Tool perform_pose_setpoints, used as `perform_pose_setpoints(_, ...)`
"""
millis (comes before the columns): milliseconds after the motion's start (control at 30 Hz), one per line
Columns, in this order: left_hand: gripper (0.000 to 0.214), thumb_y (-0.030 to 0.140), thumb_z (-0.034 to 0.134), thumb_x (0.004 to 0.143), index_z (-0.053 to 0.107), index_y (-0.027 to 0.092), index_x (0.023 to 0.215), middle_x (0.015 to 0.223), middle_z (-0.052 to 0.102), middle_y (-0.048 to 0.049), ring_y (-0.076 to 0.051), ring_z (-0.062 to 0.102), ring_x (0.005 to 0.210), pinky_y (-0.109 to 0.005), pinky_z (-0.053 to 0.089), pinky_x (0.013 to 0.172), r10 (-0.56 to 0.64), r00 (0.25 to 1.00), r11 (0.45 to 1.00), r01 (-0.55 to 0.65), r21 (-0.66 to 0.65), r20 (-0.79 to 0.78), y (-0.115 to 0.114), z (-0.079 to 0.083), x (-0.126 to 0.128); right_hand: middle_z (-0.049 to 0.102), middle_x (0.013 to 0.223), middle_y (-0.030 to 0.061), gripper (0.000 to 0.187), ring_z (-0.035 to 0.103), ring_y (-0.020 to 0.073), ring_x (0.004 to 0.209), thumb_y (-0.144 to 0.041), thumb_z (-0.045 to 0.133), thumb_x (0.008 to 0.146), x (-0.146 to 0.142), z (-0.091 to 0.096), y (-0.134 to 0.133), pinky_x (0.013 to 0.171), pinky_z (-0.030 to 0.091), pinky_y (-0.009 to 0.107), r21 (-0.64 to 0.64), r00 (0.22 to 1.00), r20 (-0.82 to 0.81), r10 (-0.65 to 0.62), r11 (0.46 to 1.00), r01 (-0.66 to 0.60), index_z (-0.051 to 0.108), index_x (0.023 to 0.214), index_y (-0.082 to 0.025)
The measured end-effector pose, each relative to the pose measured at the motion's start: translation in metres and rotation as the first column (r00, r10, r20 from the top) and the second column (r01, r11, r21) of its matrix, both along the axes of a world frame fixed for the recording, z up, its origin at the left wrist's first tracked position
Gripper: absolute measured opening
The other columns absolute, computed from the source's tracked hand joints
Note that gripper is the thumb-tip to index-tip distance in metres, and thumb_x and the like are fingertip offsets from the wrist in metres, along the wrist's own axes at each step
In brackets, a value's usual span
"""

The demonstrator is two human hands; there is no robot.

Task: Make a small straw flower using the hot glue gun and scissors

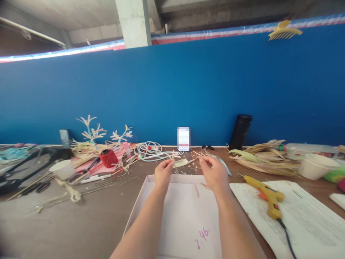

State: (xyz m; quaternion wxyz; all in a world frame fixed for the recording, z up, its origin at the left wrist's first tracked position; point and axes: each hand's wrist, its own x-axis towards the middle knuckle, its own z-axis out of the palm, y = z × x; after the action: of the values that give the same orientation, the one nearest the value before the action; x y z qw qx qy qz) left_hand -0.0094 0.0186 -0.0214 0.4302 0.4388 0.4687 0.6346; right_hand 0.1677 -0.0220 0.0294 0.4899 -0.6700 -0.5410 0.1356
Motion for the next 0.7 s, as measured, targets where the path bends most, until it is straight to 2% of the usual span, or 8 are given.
perform_pose_setpoints(67,0.027,0.036,0.064,0.068,0.072,0.016,0.084,0.071,0.066,-0.0035,-0.015,0.058,0.067,-0.025,0.045,0.063,0.003,1.0,1.0,-0.003,-0.008,-0.01,0.001,-0.003,0.0,0.068,0.072,0.0046,0.022,0.056,0.0196,0.062,-0.04,0.055,0.07,0.003,0.002,-0.002,0.054,0.035,0.029,-0.184,0.982,0.174,0.07,0.982,-0.037,0.071,0.074,-0.025)
perform_pose_setpoints(167,0.027,0.036,0.064,0.068,0.071,0.016,0.085,0.069,0.065,-0.003,-0.013,0.055,0.063,-0.024,0.044,0.06,0.022,0.999,0.999,-0.023,-0.025,-0.026,0.002,-0.003,0.0,0.066,0.064,0.0038,0.02,0.055,0.0196,0.056,-0.041,0.056,0.07,0.006,0.001,-0.003,0.05,0.03,0.029,-0.404,0.941,0.302,0.151,0.915,-0.017,0.068,0.063,-0.026)
perform_pose_setpoints(400,0.028,0.037,0.063,0.068,0.071,0.016,0.085,0.067,0.062,-0.0018,-0.01,0.048,0.054,-0.021,0.039,0.051,0.007,1.0,0.998,-0.009,-0.067,-0.03,0.001,-0.002,0.0,0.062,0.057,0.0063,0.024,0.053,0.0188,0.048,-0.044,0.064,0.063,0.0,-0.012,-0.007,0.05,0.029,0.031,-0.574,0.884,0.373,0.281,0.819,-0.018,0.065,0.05,-0.024)
perform_pose_setpoints(533,0.027,0.036,0.064,0.067,0.071,0.016,0.084,0.066,0.062,-0.0019,-0.011,0.051,0.057,-0.022,0.041,0.054,0.007,1.0,0.998,-0.008,-0.057,-0.02,0.004,-0.005,0.0,0.064,0.06,0.006,0.009,0.055,0.0194,0.053,-0.027,0.065,0.059,-0.006,-0.023,-0.01,0.051,0.03,0.03,-0.607,0.883,0.356,0.306,0.794,-0.031,0.065,0.051,-0.023)
perform_pose_setpoints(633,0.027,0.036,0.064,0.067,0.071,0.016,0.084,0.067,0.063,-0.0022,-0.012,0.052,0.059,-0.023,0.042,0.057,0.009,1.0,0.999,-0.009,-0.05,-0.009,0.004,-0.005,0.0,0.063,0.059,0.0034,0.009,0.054,0.0177,0.055,-0.025,0.061,0.062,-0.005,-0.024,-0.011,0.05,0.031,0.028,-0.534,0.904,0.263,0.336,0.831,-0.153,0.064,0.055,-0.022)
perform_pose_setpoints(700,0.027,0.036,0.064,0.067,0.071,0.016,0.083,0.068,0.064,-0.0023,-0.012,0.052,0.06,-0.023,0.042,0.058,0.002,1.0,0.999,-0.002,-0.048,0.006,0.003,-0.003,0.001,0.061,0.056,0.0016,0.013,0.051,0.0153,0.052,-0.031,0.059,0.067,-0.005,-0.021,-0.011,0.049,0.031,0.027,-0.43,0.925,0.141,0.353,0.864,-0.264,0.063,0.058,-0.022)
